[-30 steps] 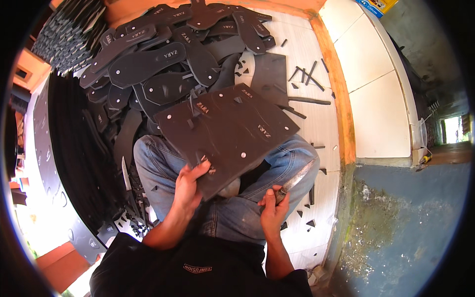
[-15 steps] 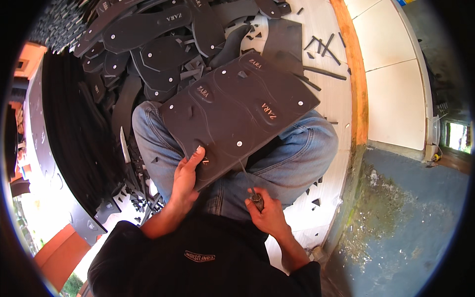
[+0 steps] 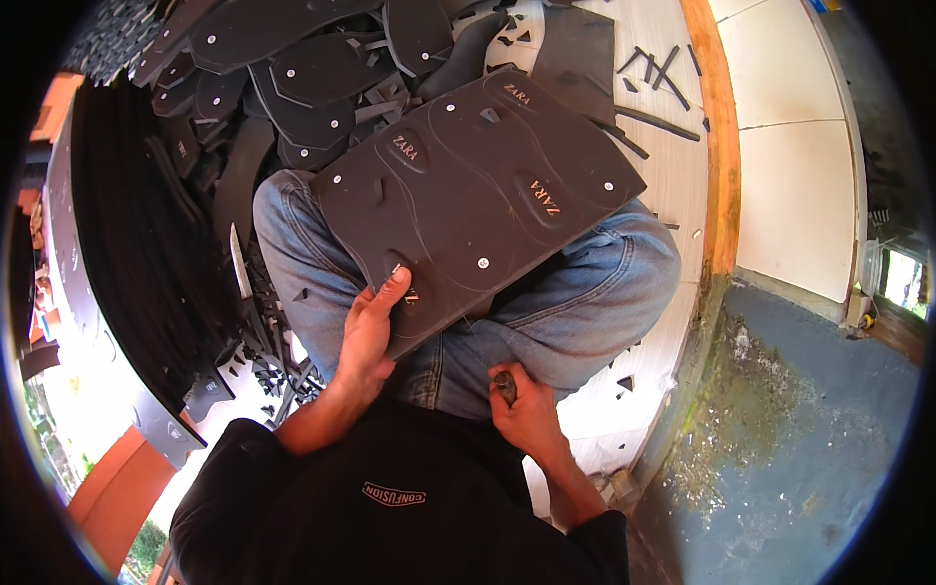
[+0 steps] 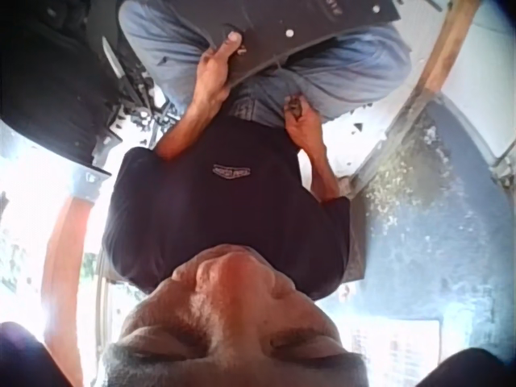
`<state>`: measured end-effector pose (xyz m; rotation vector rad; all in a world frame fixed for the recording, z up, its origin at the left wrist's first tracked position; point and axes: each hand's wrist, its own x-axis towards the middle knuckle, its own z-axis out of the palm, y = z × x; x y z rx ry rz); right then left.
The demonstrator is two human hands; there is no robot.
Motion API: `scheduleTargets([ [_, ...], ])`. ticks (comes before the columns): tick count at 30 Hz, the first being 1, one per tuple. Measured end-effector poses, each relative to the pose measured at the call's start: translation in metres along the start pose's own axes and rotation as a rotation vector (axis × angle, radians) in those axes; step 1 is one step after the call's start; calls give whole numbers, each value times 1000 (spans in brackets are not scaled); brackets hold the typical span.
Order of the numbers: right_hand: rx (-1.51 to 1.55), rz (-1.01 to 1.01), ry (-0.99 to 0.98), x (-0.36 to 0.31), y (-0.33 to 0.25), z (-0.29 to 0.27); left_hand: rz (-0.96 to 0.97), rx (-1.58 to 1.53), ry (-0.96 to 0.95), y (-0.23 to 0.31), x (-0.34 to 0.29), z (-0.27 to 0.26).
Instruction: The person uses a knife to trim excess material from the edges of synthetic shoe soles and removes small waste pieces by hand.
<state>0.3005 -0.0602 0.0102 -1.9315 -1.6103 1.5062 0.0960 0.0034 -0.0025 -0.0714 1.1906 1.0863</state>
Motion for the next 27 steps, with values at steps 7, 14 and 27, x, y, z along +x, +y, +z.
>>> scheduleTargets([
  [7,-63,36,57,7,-1,13,24,20,-30,-4,7,-10],
  [14,-77,26,60,19,3,21,22,112,-12,-4,11,-14],
  [27,-212,70,-37,43,-11,19,-37,93,-57,1,11,-19],
])
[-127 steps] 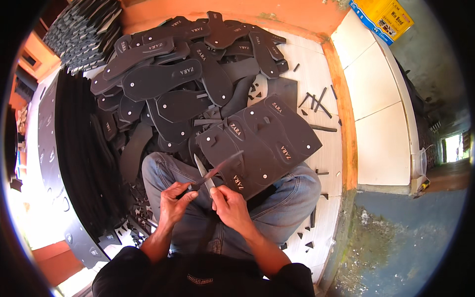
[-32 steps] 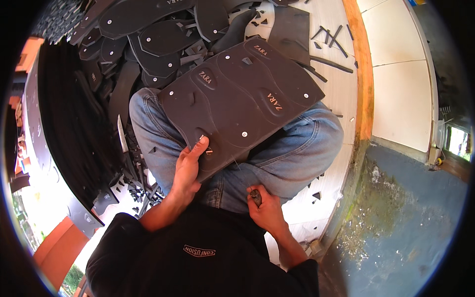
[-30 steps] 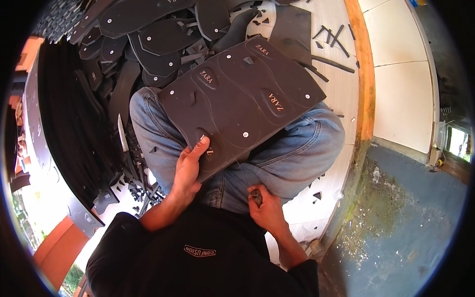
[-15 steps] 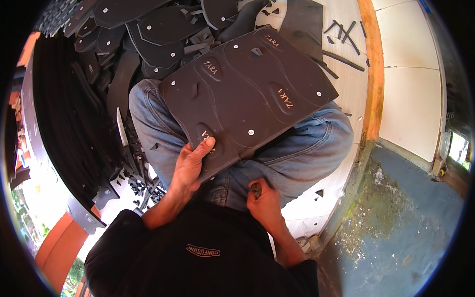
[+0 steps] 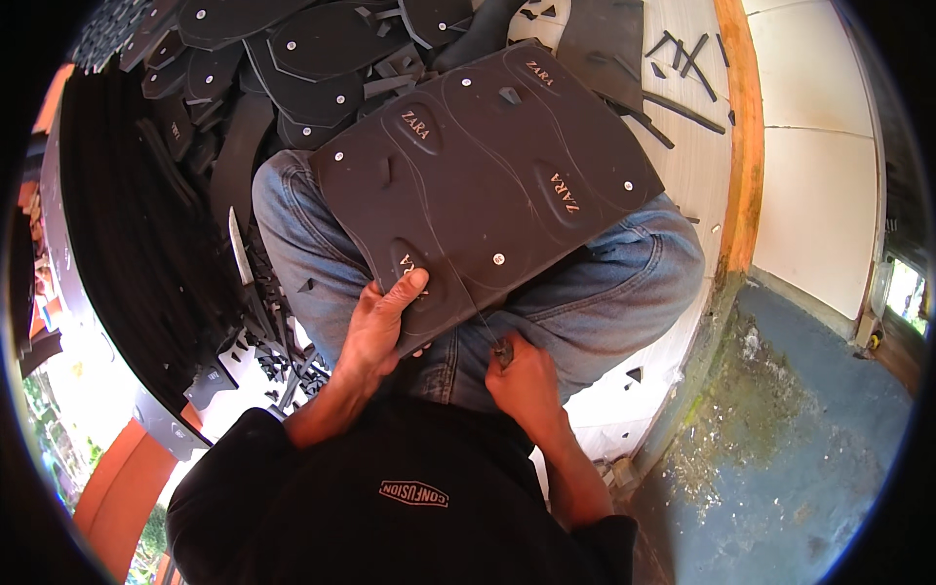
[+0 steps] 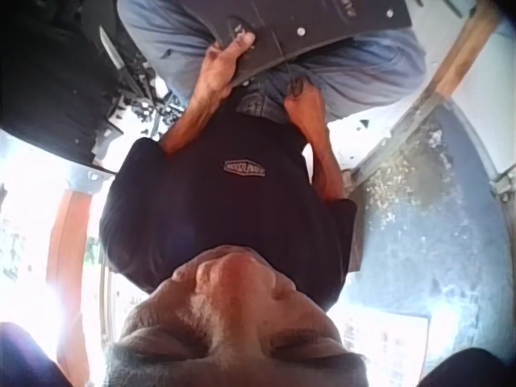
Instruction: The person uses a knife to trim excess material from the edges of synthetic shoe soles and removes small waste pieces by hand.
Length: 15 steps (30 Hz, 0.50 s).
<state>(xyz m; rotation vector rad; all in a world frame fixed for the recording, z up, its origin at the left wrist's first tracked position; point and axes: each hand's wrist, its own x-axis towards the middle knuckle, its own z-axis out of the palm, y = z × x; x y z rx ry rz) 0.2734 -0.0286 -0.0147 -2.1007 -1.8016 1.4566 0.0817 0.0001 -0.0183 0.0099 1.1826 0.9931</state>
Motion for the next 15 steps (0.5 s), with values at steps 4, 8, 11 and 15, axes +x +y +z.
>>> scheduleTargets([
  [4,-25,-19,-2,9,-5,-1,0,-4,15,-1,-1,2],
  [8,-50,-51,-1,19,-11,-4,5,32,0,-2,0,2],
  [11,-29,-42,-21,27,-20,-7,0,42,-13,-2,0,2],
  [15,-44,4,-25,34,-26,-3,2,5,7,1,-1,8],
])
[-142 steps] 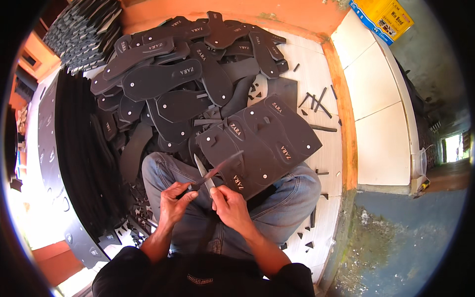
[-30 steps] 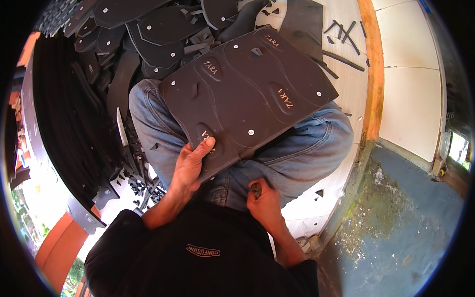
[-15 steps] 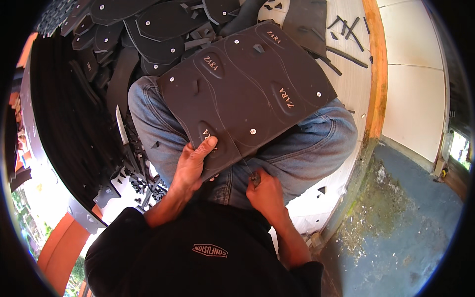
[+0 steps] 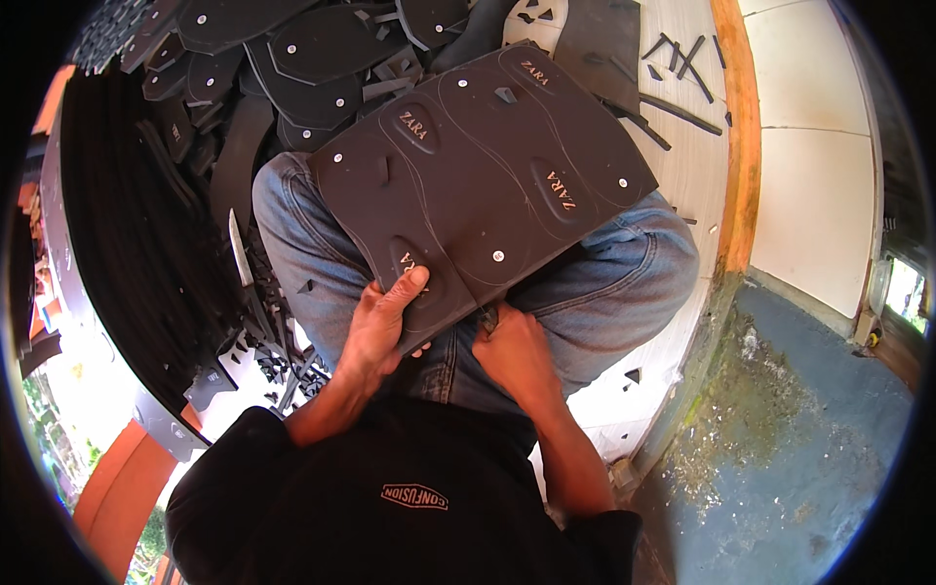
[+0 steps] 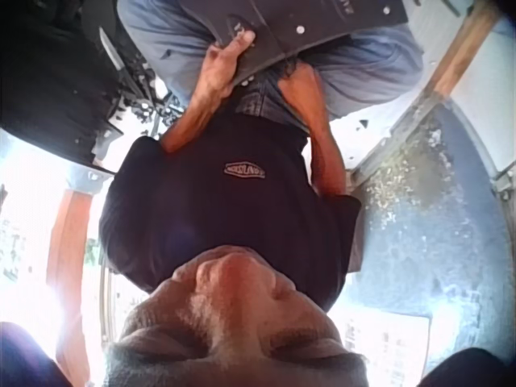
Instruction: The person uses a knife to trim excess material from the edges of synthetic shoe soles and removes small waste pieces by hand.
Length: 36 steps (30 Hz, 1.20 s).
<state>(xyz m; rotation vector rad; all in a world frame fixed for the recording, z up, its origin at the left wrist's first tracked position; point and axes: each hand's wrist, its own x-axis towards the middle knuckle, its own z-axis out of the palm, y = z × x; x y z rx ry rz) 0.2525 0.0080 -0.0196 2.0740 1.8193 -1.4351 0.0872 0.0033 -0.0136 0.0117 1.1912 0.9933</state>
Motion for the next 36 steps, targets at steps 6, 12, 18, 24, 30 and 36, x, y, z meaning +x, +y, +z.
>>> scheduleTargets([
  [6,82,-62,-14,14,5,11,-13,-55,7,-4,-2,11],
  [12,89,-216,109,27,-1,22,-28,-97,-7,-9,-3,19],
  [18,271,-241,174,37,-1,35,-53,-107,21,-7,-5,25],
  [24,241,-628,397,58,21,57,-98,-75,35,-2,-8,19],
  [30,161,-735,442,81,21,52,-104,-75,-11,0,-12,6],
  [36,107,-746,429,96,16,35,-119,-103,-33,6,-18,1],
])
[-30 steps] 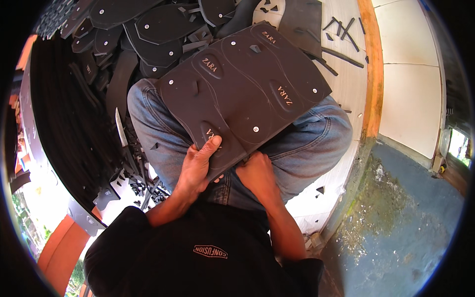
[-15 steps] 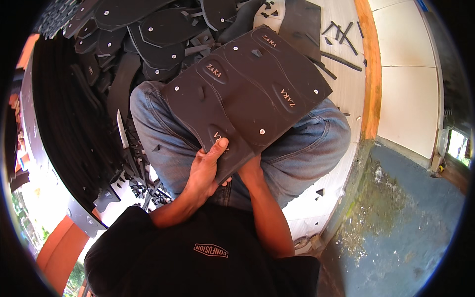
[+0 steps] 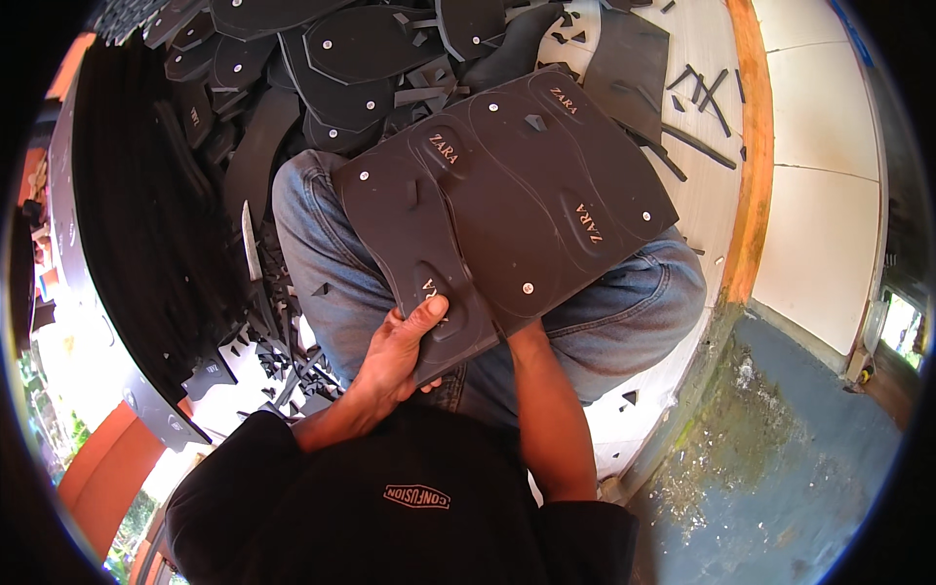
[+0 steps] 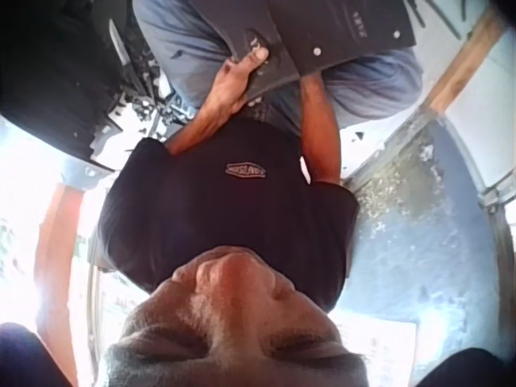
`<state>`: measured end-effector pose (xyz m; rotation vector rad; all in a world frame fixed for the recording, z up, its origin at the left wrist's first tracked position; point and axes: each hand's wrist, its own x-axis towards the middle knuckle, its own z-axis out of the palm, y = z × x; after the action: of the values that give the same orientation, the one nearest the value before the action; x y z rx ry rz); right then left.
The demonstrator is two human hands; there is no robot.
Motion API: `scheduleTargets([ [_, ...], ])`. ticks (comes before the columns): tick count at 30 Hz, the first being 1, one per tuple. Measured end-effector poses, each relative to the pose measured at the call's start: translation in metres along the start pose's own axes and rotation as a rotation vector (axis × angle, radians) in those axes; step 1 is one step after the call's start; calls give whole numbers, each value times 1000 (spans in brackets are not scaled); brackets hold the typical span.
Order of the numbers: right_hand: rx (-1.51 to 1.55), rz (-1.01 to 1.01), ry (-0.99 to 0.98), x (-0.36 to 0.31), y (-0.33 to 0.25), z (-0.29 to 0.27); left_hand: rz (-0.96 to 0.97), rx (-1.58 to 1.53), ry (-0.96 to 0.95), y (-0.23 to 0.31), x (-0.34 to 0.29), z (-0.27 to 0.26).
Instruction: The person uses a knife to trim excess material from the edges of synthetic shoe soles and removes small waste pieces by hand.
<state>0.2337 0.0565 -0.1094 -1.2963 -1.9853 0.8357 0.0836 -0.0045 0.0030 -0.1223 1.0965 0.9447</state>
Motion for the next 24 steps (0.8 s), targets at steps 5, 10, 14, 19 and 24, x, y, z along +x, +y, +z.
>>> scheduleTargets([
  [5,-21,-6,-28,16,1,1,6,-34,23,4,-4,2],
  [10,-89,-31,-69,55,-2,26,7,-15,-28,2,-10,-15],
  [14,-275,-38,-89,93,6,47,-27,95,-108,4,-27,-54],
  [19,179,395,-425,120,-24,32,84,365,-162,-1,-60,-84],
  [24,850,525,-128,51,-100,-1,14,807,-374,7,-49,-102],
])
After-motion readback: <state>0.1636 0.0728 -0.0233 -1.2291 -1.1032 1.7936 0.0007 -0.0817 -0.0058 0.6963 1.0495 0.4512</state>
